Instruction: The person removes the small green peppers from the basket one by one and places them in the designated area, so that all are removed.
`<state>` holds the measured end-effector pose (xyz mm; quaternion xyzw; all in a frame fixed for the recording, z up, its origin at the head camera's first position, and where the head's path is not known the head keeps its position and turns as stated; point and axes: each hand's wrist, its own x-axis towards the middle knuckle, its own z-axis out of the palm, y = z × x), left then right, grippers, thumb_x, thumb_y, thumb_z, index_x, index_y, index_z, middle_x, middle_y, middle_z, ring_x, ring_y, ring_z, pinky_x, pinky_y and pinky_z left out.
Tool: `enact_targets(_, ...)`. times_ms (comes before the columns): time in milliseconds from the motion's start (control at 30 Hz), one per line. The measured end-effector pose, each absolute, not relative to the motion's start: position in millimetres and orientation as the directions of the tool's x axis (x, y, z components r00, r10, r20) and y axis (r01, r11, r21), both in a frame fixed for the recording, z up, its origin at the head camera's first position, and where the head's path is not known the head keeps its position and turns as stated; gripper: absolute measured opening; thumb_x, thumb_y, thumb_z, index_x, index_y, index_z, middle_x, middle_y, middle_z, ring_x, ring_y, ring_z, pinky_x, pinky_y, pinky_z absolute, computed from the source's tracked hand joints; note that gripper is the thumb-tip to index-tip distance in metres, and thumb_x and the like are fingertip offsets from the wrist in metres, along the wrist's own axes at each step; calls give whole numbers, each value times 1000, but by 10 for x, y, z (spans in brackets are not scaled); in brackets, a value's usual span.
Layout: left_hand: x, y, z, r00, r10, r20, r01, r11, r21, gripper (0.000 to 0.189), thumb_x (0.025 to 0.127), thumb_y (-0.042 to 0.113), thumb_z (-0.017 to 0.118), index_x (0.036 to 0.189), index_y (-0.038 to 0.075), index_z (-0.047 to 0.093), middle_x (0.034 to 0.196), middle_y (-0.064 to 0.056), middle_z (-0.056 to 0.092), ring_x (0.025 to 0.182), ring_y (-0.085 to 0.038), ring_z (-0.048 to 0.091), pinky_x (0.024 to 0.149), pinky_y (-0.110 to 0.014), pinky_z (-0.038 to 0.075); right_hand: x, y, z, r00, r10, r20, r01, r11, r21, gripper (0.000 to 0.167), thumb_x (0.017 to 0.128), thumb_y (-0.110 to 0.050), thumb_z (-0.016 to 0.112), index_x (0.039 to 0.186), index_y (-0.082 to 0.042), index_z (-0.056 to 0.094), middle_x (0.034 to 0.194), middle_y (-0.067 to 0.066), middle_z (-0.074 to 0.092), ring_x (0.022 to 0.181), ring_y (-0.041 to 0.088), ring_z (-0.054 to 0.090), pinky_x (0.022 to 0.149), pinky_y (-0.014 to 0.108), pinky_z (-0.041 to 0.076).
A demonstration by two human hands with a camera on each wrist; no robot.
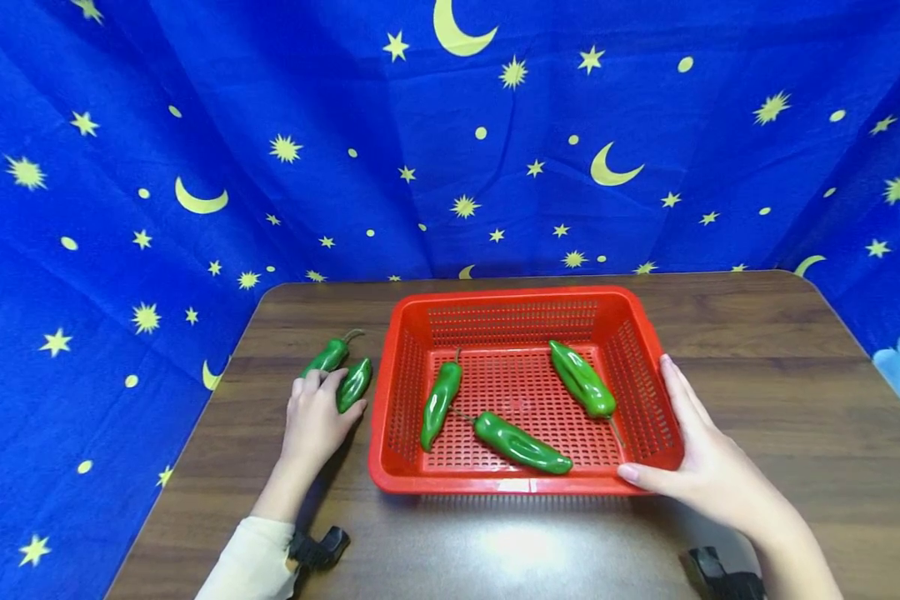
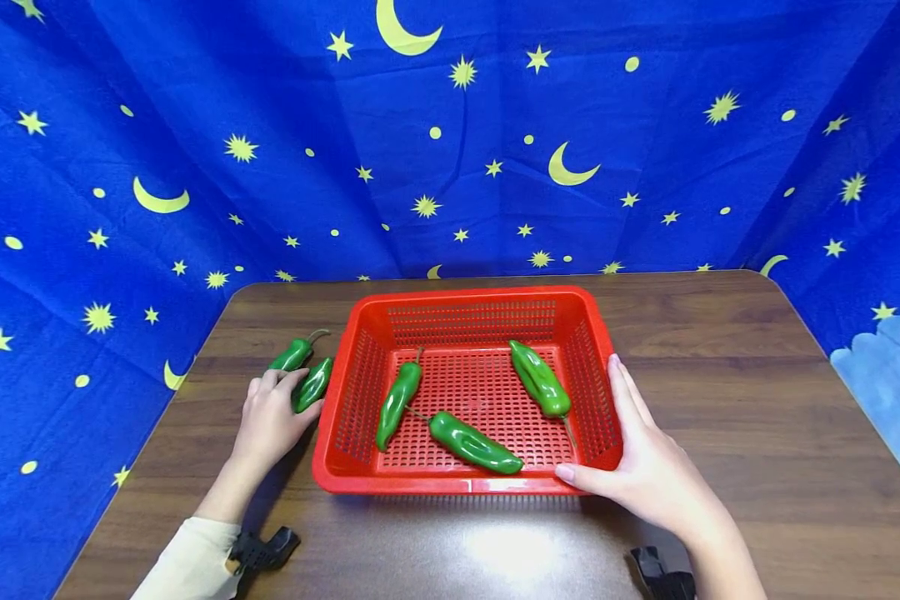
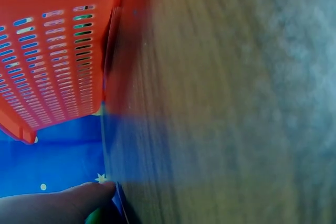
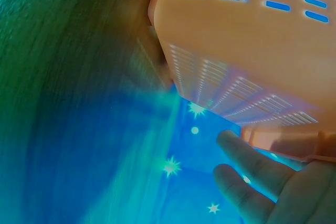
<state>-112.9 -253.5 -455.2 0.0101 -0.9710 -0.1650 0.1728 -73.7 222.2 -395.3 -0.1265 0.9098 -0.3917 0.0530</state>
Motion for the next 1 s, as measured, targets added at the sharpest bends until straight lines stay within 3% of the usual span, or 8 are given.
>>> enact_targets(167,-1122,-2509,-4503,-965,-104,242,-14,937,349,62,79,32,82,130,5,62,118,-22,59,108,-44,52,86,-57,42,-742,2221,-3962,-962,-274,10,-194,653,-732,131,75,-35,87,156,-38,-16,168,7,-7,142,53,26,97,77,32)
enact_targets(267,-1104,-2480,-4417,-956,-124,265,-17,928,372,60,80,32,82,131,7,62,119,-21,59,109,-43,51,87,-57,40,-744,2216,-3968,-961,-277,15,-198,645,-738,131,74,-34,87,156,-37,-15,168,5,-7,144,52,23,98,77,31)
enact_targets(567,-1150,-2323,-3763,-886,4,464,237,863,446,59,79,23,85,132,9,61,123,-18,58,115,-39,52,97,-59,39,-739,2199,-3937,-962,-275,-4,-186,663,-726,130,75,-39,86,157,-33,-14,168,6,-8,143,53,25,97,77,33)
enact_targets(800,-1194,-2111,-3385,-901,75,426,337,740,582,64,79,26,85,136,15,60,133,-9,58,124,-28,54,103,-52,43,-730,2206,-3935,-964,-266,1,-189,683,-705,130,75,-42,86,156,-35,-15,168,6,-7,139,54,32,95,76,37)
enact_targets(1000,-1328,-1866,-3131,-909,252,333,417,570,708,68,77,27,86,138,23,58,139,3,55,129,-18,52,104,-46,43,-723,2201,-3946,-964,-264,23,-202,676,-709,131,74,-41,87,158,-32,-13,169,6,-6,140,54,30,97,75,36)
